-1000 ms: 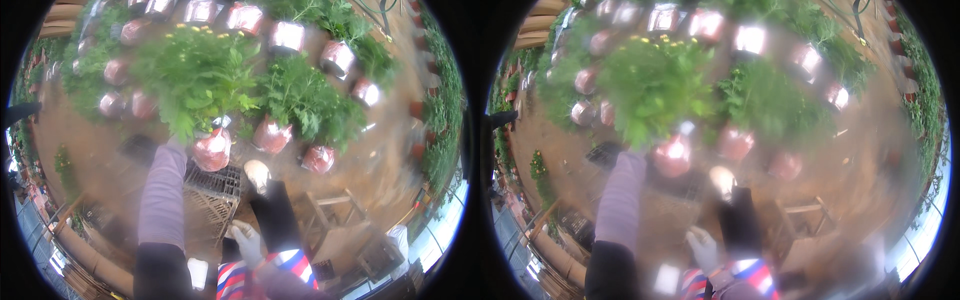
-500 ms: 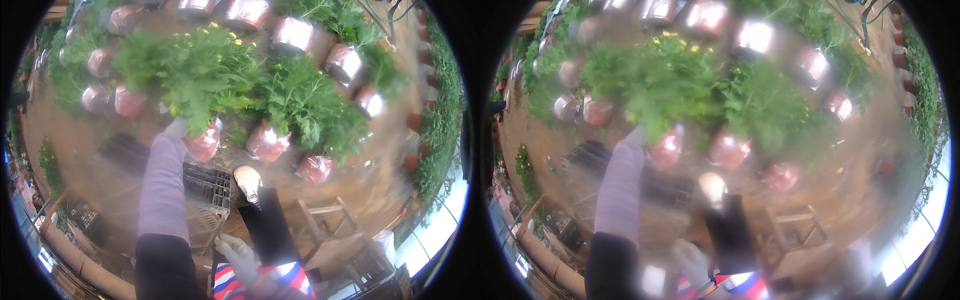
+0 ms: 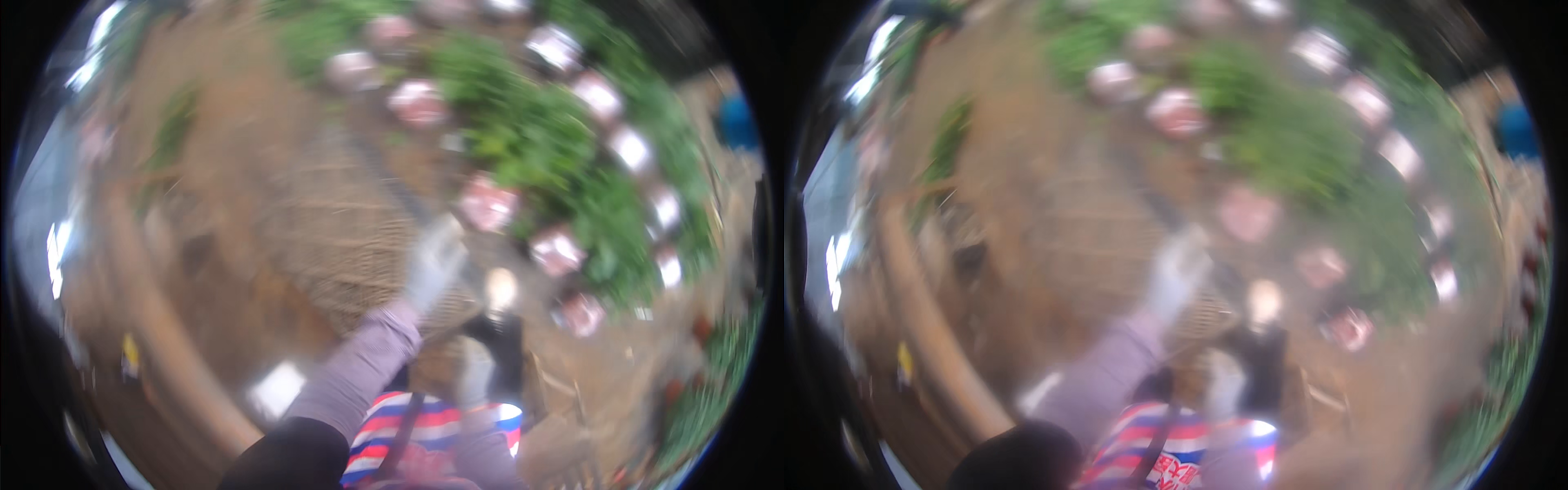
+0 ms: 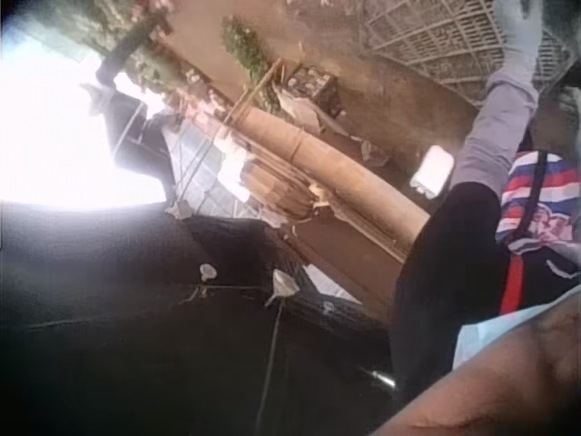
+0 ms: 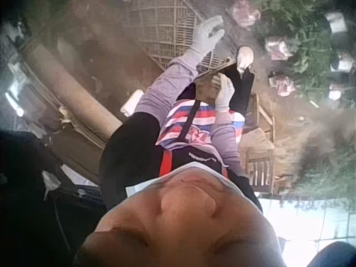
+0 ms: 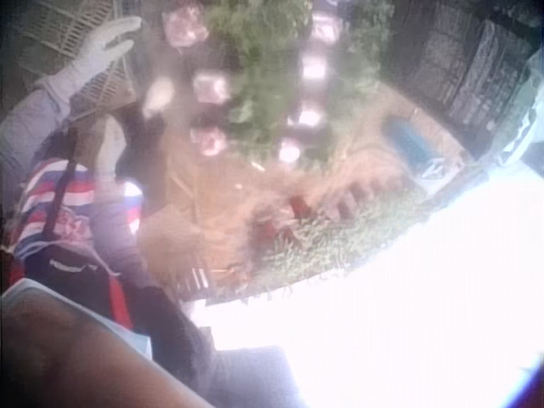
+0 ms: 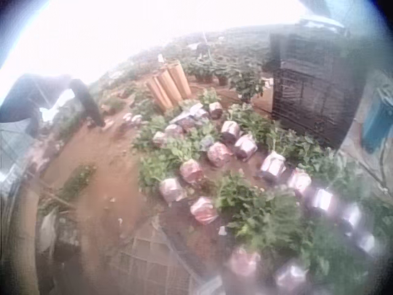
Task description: The person uses a utility knife to cut a large sheet of cardboard into smaller pieces. They also briefly handle a potted plant and a smartphone during the process.
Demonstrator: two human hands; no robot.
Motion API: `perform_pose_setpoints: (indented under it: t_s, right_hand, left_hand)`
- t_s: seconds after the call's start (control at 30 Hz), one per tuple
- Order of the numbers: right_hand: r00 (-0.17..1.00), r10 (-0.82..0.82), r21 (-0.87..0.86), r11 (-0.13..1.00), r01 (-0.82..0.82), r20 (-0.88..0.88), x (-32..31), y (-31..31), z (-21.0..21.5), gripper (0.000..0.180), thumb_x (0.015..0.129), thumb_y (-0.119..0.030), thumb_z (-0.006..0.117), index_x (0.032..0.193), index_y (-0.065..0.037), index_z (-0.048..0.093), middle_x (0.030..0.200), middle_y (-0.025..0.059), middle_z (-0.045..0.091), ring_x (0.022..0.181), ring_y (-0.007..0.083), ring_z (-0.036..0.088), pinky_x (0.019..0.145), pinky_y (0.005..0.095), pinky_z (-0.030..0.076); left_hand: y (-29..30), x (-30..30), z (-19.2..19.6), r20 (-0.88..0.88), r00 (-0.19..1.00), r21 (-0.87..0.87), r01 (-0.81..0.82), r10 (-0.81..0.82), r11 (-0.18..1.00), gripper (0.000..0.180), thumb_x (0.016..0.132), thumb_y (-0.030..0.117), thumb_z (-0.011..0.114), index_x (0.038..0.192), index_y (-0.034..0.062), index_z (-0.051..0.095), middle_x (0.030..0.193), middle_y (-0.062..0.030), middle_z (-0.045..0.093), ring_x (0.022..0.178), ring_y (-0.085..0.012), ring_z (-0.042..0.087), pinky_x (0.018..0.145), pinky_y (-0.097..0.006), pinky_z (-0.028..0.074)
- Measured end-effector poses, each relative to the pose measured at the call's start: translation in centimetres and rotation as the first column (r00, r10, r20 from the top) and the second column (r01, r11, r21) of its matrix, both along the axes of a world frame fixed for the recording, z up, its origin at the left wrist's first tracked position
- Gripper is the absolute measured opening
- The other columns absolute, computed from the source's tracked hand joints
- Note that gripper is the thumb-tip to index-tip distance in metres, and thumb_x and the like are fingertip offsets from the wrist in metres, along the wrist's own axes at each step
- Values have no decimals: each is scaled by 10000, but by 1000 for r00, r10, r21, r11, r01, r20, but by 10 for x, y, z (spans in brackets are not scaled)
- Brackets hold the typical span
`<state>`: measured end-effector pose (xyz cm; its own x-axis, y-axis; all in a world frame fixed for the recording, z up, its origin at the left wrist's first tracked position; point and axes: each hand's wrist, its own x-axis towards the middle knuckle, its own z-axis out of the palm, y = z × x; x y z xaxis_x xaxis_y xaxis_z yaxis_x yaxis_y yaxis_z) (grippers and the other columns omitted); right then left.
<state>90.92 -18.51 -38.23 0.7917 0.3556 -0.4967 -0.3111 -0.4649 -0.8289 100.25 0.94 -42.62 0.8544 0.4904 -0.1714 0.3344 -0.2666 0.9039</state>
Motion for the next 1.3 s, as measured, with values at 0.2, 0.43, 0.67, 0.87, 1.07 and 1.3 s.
perform_pose_setpoints:
  t_s: [0.2,0.43,0.67,0.87,1.07,1.3]
  right_hand:
    - [195,222,295,705,644,-955,-18,6,16,271,1007,-339,473,833,-132,447,712,-29,296,612,104,309,536,249,257]
    - [540,240,203,971,-128,-807,18,6,106,323,976,-371,528,791,-110,483,701,15,437,619,153,458,522,292,365]
    - [693,461,114,867,-485,-554,-90,119,224,180,935,-185,577,797,-71,566,752,28,520,635,162,490,537,317,396]
    - [536,790,144,592,-793,-298,-307,272,284,246,914,-223,648,1057,-27,688,931,79,669,838,186,618,703,334,499]
    - [-525,306,-478,-219,-850,794,-419,470,354,376,750,-56,649,1124,-21,633,1154,204,604,969,385,607,833,385,527]
    - [-49,925,60,-77,-995,377,-528,637,398,463,982,-333,575,1268,31,582,1200,90,645,1125,160,564,961,298,439]
  left_hand:
    - [6,-296,212,-331,934,292,-31,131,956,284,839,148,658,1091,17,660,1102,-173,667,1025,-342,641,901,-399,511]
    - [-34,-561,327,-271,431,501,-700,861,509,258,856,165,667,1074,29,689,1116,-154,683,1045,-318,650,910,-381,516]
    - [-22,-647,357,-4,375,143,-917,927,371,236,839,118,705,1047,7,704,1065,-130,711,1008,-266,677,902,-358,528]
    - [1,-739,413,55,422,-156,-892,905,425,240,833,70,710,1059,-9,694,1034,-136,714,1002,-256,680,892,-347,535]
    - [10,-860,462,16,151,-264,-953,988,150,261,876,38,674,1126,-34,650,1086,-130,685,1026,-206,659,868,-326,540]
    - [43,-1022,433,310,-263,109,-945,914,-309,250,875,111,692,1099,1,679,1080,-135,682,1064,-264,631,957,-385,486]
